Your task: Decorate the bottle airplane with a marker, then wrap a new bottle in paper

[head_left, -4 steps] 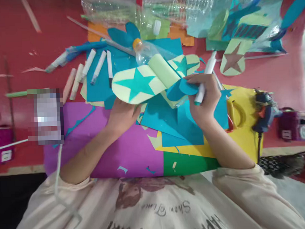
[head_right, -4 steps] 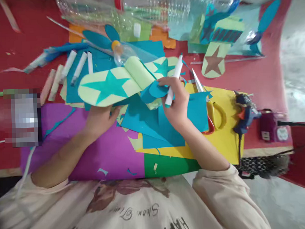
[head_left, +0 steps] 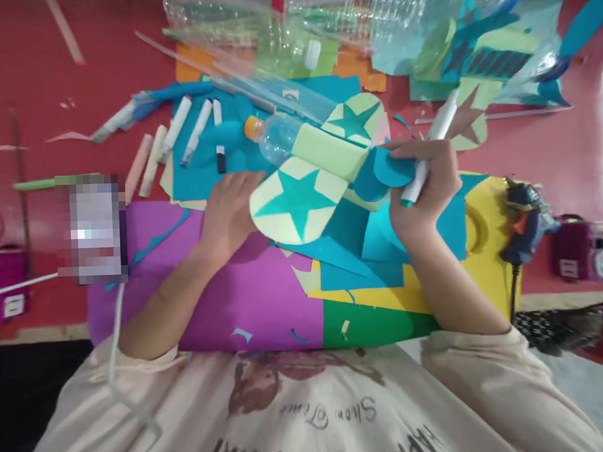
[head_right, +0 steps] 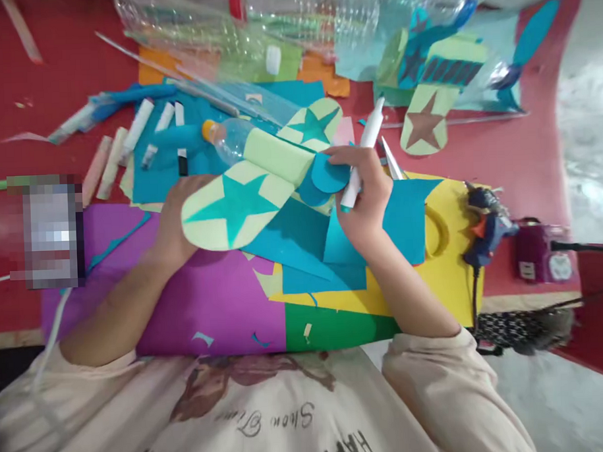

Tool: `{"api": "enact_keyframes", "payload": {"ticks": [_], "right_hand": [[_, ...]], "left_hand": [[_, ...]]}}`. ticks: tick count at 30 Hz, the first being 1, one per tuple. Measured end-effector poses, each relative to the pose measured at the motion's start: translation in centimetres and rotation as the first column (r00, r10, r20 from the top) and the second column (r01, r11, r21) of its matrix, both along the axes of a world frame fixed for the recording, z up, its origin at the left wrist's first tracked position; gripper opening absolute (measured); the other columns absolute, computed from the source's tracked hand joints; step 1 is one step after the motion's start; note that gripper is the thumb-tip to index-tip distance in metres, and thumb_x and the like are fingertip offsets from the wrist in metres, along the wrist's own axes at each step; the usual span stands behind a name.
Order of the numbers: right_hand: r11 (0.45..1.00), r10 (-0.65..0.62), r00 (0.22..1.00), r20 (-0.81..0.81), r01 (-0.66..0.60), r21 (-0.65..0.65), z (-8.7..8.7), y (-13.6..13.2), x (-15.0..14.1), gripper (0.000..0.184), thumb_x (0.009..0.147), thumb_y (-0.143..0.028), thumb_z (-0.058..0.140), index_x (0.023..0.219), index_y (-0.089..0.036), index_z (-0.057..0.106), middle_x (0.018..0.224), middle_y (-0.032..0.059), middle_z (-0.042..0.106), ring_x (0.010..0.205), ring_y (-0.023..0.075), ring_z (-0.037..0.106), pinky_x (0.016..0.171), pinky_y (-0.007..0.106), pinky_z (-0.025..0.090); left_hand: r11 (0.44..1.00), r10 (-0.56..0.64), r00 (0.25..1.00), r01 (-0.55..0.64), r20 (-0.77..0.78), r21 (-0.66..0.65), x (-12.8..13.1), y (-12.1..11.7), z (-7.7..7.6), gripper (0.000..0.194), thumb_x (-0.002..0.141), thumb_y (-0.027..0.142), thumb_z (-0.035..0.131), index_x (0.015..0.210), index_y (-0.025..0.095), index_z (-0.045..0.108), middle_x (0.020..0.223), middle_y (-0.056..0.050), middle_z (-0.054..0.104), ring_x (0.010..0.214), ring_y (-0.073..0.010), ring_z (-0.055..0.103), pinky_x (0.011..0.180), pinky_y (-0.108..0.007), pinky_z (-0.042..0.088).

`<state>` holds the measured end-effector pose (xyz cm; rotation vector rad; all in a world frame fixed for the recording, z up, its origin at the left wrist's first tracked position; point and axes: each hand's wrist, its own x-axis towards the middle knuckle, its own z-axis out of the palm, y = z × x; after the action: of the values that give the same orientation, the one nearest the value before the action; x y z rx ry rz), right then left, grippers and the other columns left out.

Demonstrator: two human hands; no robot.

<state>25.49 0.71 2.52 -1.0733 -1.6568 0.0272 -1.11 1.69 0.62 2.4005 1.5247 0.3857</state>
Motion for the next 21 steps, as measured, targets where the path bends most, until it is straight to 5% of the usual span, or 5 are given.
{"api": "enact_keyframes", "payload": {"ticks": [5, 10, 13, 17, 21], "right_hand": [[0.999, 0.027, 0.998, -0.062, -0.025, 0.038, -1.1, 2.6, 2.3, 0.006, 0.088, -0.019, 0.056, 0.086, -0.022, 0.062, 0.083, 0.0038, 0.072, 0.083, 0.0151, 0.072, 0.075, 0.029, 0.055], [0.996, -0.085, 0.982, -0.167, 0.083, -0.019, -0.1, 3.7, 3.0, 0.017, 0.086, -0.038, 0.065, 0.093, -0.024, 0.060, 0.080, 0.0010, 0.066, 0.076, 0.0147, 0.069, 0.068, 0.029, 0.053], [0.984, -0.072, 0.930, -0.361, 0.124, 0.125, 1.6, 1.9, 1.2, 0.023, 0.090, -0.049, 0.057, 0.089, -0.026, 0.059, 0.079, -0.0018, 0.068, 0.076, 0.0155, 0.070, 0.070, 0.031, 0.050], [0.991, 0.044, 0.808, -0.588, -0.110, -0.078, 2.5, -1.6, -1.7, 0.040, 0.085, -0.062, 0.054, 0.095, -0.028, 0.072, 0.075, -0.0014, 0.064, 0.058, 0.0116, 0.061, 0.050, 0.025, 0.042], [0.691, 0.076, 0.678, -0.731, -0.564, -0.452, 1.2, -3.2, -3.0, 0.032, 0.082, -0.052, 0.063, 0.083, -0.023, 0.075, 0.060, -0.0014, 0.063, 0.049, 0.0103, 0.057, 0.046, 0.024, 0.045]], "left_hand": [[0.999, 0.046, 0.995, -0.043, -0.084, 0.032, -0.4, 0.5, 0.6, 0.016, 0.094, 0.025, 0.050, 0.097, 0.017, 0.064, 0.100, -0.011, 0.068, 0.100, -0.0277, 0.063, 0.087, -0.038, 0.049], [0.997, 0.074, 0.967, -0.079, 0.243, 0.010, -0.2, 0.0, -0.2, 0.020, 0.097, 0.031, 0.047, 0.103, 0.017, 0.059, 0.099, -0.008, 0.069, 0.091, -0.0204, 0.066, 0.078, -0.030, 0.050], [0.998, 0.049, 0.861, -0.020, 0.507, -0.062, 0.4, -0.9, -0.1, 0.024, 0.096, 0.039, 0.048, 0.100, 0.019, 0.059, 0.093, -0.004, 0.069, 0.083, -0.0147, 0.065, 0.077, -0.025, 0.051], [0.950, 0.187, 0.646, 0.072, 0.740, -0.303, 1.6, -2.2, 0.6, 0.031, 0.089, 0.050, 0.059, 0.096, 0.020, 0.063, 0.089, -0.002, 0.068, 0.075, -0.0115, 0.065, 0.068, -0.022, 0.053], [0.861, 0.308, 0.482, 0.225, 0.820, -0.456, 2.4, -2.9, 0.7, 0.032, 0.083, 0.049, 0.068, 0.096, 0.020, 0.066, 0.093, -0.002, 0.069, 0.077, -0.0110, 0.066, 0.068, -0.021, 0.056]]}}
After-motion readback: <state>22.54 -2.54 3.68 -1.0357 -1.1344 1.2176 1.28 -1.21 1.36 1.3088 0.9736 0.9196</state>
